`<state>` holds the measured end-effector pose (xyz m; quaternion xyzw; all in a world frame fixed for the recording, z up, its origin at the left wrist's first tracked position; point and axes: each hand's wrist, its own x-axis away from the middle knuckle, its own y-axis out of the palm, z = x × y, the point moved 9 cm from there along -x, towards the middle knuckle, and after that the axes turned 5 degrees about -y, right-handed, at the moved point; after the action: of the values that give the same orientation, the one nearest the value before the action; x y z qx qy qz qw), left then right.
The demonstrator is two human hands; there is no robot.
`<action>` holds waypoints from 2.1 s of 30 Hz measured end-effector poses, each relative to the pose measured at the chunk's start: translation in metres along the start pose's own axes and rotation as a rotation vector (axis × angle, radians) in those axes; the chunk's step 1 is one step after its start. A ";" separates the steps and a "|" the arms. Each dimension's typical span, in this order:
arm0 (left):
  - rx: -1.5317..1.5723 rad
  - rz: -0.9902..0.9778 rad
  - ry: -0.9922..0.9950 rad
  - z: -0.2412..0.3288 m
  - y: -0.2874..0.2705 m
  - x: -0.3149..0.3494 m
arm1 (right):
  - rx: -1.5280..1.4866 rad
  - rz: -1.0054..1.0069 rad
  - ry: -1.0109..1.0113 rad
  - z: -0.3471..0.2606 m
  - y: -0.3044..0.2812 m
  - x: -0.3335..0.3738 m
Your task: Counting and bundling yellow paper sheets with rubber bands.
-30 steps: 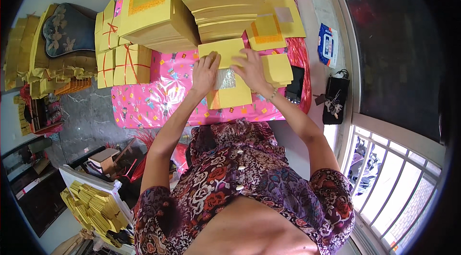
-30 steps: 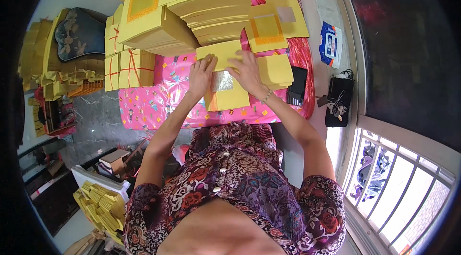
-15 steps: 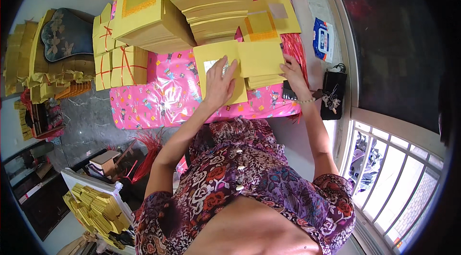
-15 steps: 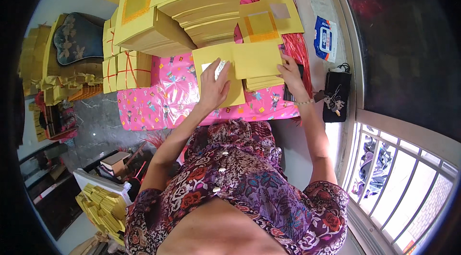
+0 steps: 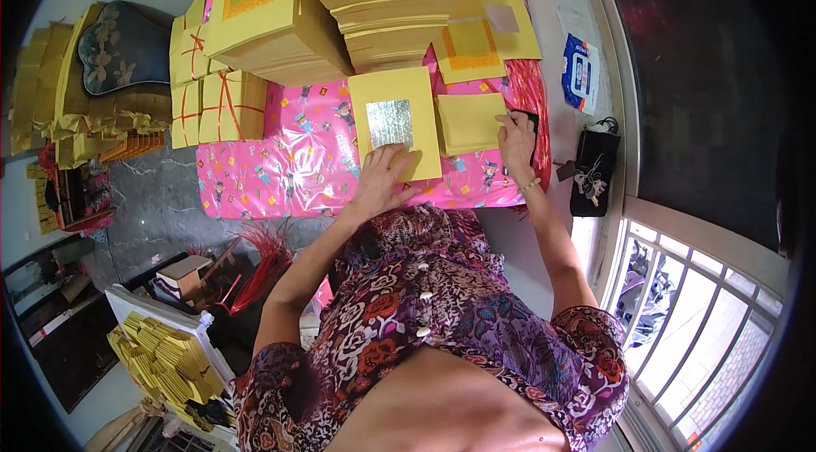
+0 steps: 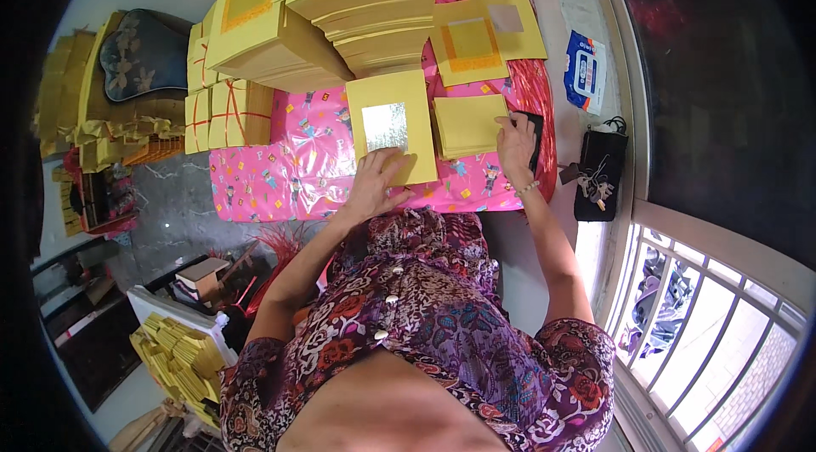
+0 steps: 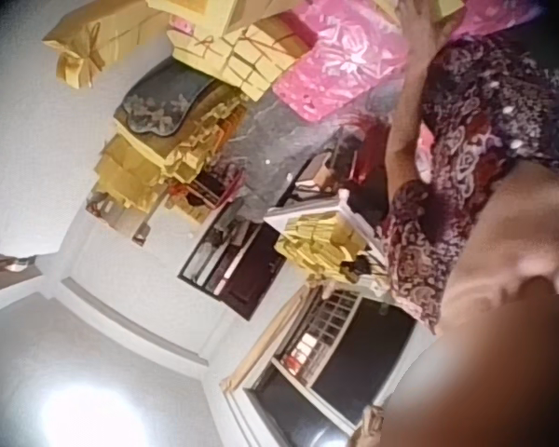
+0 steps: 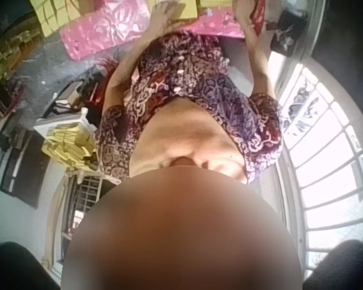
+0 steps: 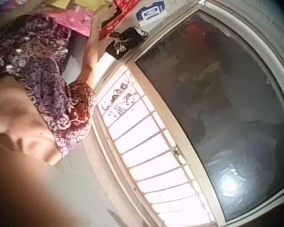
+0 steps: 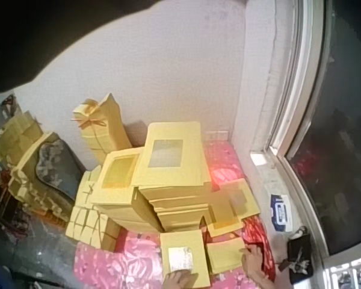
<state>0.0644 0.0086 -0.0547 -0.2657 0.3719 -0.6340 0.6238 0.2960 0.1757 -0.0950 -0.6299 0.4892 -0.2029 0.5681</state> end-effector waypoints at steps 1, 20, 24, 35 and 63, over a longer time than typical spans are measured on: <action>-0.004 -0.005 -0.007 -0.001 0.002 0.001 | 0.049 -0.009 -0.019 -0.003 -0.001 -0.002; 0.019 -0.041 -0.064 -0.019 0.018 0.006 | -0.208 -0.200 -0.214 -0.054 0.033 0.008; 0.034 -0.049 -0.065 -0.022 0.018 0.005 | -0.244 -0.224 -0.216 -0.056 0.022 -0.004; 0.033 -0.035 -0.063 -0.019 0.012 0.005 | -0.350 -0.145 -0.192 -0.101 0.006 -0.045; 0.093 -0.077 -0.074 -0.033 0.010 -0.004 | -0.405 -0.671 -0.627 -0.186 0.018 0.008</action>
<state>0.0446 0.0177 -0.0817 -0.2736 0.3082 -0.6639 0.6240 0.1415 0.0745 -0.0636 -0.8809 0.0948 -0.0761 0.4574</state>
